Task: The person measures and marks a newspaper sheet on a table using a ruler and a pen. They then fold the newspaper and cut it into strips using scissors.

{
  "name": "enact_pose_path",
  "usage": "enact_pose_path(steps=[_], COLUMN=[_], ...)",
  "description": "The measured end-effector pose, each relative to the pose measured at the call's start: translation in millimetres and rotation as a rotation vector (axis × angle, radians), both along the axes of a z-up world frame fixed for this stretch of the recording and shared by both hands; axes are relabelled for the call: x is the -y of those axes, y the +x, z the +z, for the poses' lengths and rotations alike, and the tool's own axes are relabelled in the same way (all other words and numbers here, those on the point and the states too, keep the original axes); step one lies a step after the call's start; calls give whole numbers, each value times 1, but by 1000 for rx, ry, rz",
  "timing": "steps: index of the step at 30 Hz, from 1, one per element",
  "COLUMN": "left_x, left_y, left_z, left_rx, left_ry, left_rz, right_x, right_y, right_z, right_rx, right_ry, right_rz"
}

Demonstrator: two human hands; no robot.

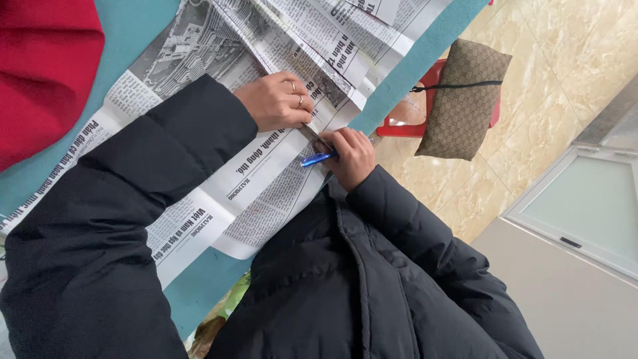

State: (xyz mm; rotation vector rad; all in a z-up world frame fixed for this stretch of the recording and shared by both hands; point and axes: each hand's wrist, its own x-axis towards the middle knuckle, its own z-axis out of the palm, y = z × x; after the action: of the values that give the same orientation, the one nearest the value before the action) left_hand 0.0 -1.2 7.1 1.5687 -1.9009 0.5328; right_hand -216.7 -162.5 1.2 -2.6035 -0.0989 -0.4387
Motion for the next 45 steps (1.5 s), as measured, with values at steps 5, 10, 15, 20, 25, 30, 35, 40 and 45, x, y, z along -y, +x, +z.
enact_pose_path(steps=[5,10,15,20,25,30,35,40,45], left_x=[6,2,1,3,4,13,13,16,10], left_y=[1,1,-1,0,1,-11,-14,-14,-15], left_z=[-9,-1,6,4,11,3,-3,-16,1], left_rx=[-62,-32,31,135,197,136,90,65,54], left_ry=[49,94,113,64,77,113,176,181,155], left_rz=[5,30,51,41,28,45,49,23,16], right_x=[-3,-6,-7,-7,-11,-10,-10,-7,-8], right_y=[5,7,1,-2,-1,-1,0,-3,-5], right_z=[16,23,23,20,23,30,31,20,20], right_rx=[-116,-156,-146,-14,-11,-117,-117,-127,-104], right_ry=[153,152,62,-28,5,103,96,51,7], right_rz=[-115,-141,-111,-52,-74,-104,-120,-136,-145])
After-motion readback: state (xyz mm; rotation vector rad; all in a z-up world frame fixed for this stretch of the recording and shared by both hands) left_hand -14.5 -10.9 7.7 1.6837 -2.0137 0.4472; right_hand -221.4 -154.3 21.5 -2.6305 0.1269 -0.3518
